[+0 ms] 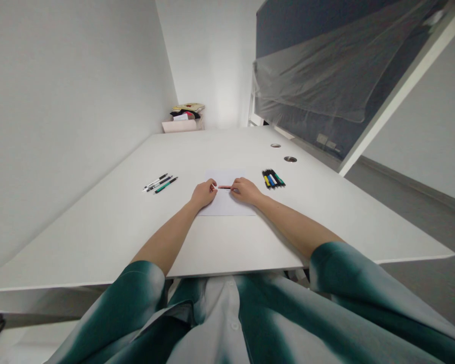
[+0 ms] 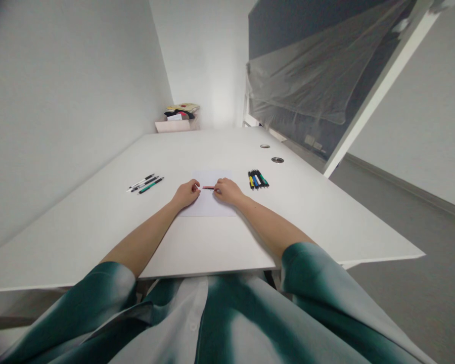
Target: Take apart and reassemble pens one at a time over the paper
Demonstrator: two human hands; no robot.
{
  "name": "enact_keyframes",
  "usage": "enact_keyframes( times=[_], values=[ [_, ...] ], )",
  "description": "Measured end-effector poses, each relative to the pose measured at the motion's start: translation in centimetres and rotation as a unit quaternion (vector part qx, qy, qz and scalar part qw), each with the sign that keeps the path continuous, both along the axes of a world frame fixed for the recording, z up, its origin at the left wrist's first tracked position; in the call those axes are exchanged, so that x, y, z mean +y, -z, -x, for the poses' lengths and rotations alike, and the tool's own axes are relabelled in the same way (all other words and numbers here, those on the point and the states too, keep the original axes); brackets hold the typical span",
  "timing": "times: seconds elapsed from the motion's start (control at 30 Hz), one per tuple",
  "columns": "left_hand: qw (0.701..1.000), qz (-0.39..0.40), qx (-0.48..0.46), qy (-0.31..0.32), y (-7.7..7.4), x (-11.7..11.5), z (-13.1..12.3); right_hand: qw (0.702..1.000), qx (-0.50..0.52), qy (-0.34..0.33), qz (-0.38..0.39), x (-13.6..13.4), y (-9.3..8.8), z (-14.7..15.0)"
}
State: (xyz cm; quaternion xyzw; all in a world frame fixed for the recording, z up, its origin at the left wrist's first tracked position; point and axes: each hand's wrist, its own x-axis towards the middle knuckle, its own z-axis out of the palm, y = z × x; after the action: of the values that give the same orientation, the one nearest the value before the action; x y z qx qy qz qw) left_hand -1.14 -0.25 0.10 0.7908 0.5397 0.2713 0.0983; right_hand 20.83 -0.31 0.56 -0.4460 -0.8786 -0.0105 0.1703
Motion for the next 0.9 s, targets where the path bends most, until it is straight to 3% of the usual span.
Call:
enact_keyframes(
  times=[0.53, 0.9],
  values=[
    [0.998, 0.028, 0.059, 0.007, -0.2, 0.2, -0.04, 1.0, -0.02, 0.005, 0.011, 0.04, -0.09, 0.03],
    [0.998, 0.037, 0.046, 0.013, 0.11, 0.26, 0.04, 0.999, -0.029, 0.004, 0.018, -0.06, -0.13, 0.12]
  ],
)
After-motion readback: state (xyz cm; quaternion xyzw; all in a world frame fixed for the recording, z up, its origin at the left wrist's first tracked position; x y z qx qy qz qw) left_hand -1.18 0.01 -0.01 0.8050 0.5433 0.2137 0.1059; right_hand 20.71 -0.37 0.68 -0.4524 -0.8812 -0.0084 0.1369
